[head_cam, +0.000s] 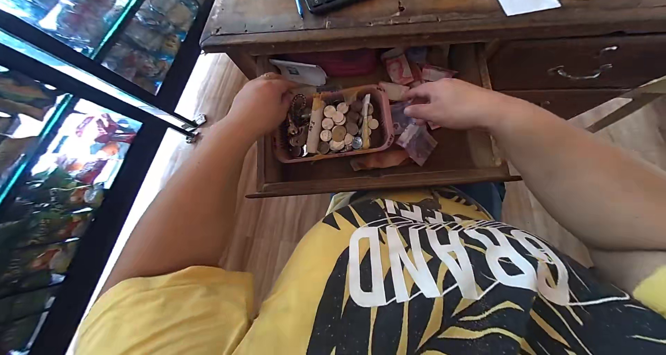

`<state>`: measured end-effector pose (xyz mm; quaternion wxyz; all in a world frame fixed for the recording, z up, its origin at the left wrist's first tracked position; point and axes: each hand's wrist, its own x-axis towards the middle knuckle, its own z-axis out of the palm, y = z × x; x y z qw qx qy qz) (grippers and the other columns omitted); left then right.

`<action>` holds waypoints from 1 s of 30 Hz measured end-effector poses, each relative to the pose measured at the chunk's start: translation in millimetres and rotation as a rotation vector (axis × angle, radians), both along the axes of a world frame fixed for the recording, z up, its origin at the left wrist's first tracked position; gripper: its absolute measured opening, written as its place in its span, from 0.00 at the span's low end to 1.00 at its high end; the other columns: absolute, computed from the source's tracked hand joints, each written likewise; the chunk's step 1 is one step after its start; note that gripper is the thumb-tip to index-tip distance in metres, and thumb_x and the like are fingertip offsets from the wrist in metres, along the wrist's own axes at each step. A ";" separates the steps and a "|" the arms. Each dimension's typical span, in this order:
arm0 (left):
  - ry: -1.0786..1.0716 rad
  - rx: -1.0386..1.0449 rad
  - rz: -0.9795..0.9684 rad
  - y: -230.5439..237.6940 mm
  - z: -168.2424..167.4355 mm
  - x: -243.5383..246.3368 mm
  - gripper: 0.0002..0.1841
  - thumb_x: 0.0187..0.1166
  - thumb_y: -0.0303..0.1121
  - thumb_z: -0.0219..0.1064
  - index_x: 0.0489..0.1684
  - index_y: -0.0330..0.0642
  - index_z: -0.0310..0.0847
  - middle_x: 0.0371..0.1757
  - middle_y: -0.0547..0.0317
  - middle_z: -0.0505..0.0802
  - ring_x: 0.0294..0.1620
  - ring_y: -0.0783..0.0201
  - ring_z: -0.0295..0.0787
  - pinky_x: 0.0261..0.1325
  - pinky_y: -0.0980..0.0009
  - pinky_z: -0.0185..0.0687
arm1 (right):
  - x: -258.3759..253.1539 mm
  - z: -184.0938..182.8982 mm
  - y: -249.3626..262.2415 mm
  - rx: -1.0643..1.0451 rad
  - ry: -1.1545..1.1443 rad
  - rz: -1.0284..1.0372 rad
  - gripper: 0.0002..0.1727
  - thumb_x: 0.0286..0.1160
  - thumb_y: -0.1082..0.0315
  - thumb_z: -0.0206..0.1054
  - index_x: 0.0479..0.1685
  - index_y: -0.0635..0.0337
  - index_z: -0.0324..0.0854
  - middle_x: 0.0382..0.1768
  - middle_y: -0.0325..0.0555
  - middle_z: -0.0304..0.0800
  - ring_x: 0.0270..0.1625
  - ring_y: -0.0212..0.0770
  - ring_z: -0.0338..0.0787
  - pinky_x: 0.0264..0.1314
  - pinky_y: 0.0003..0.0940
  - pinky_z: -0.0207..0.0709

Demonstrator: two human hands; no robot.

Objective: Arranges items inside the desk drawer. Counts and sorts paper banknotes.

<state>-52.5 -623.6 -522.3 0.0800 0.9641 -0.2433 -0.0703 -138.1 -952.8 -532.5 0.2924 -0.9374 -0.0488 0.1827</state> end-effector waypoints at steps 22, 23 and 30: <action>0.164 -0.065 -0.286 -12.6 -2.3 2.1 0.18 0.93 0.33 0.55 0.73 0.35 0.80 0.67 0.37 0.89 0.72 0.39 0.83 0.78 0.41 0.69 | 1.6 -25.8 45.0 0.593 0.109 -0.537 0.11 0.84 0.65 0.63 0.39 0.64 0.81 0.32 0.47 0.84 0.35 0.39 0.84 0.40 0.41 0.79; 0.147 -0.070 -0.309 -16.6 3.6 -0.2 0.18 0.92 0.33 0.55 0.71 0.34 0.81 0.66 0.37 0.89 0.72 0.39 0.83 0.77 0.42 0.70 | -4.8 -24.9 41.5 0.636 0.091 -0.565 0.10 0.84 0.65 0.63 0.39 0.63 0.81 0.31 0.45 0.83 0.33 0.37 0.83 0.38 0.38 0.79; 0.046 -0.131 -0.475 -63.7 53.0 -14.4 0.22 0.88 0.46 0.62 0.69 0.40 0.85 0.58 0.42 0.91 0.63 0.44 0.87 0.68 0.44 0.76 | -56.1 -19.2 -2.5 0.978 -0.137 -0.636 0.14 0.88 0.60 0.55 0.63 0.51 0.78 0.44 0.38 0.92 0.44 0.33 0.94 0.45 0.36 0.91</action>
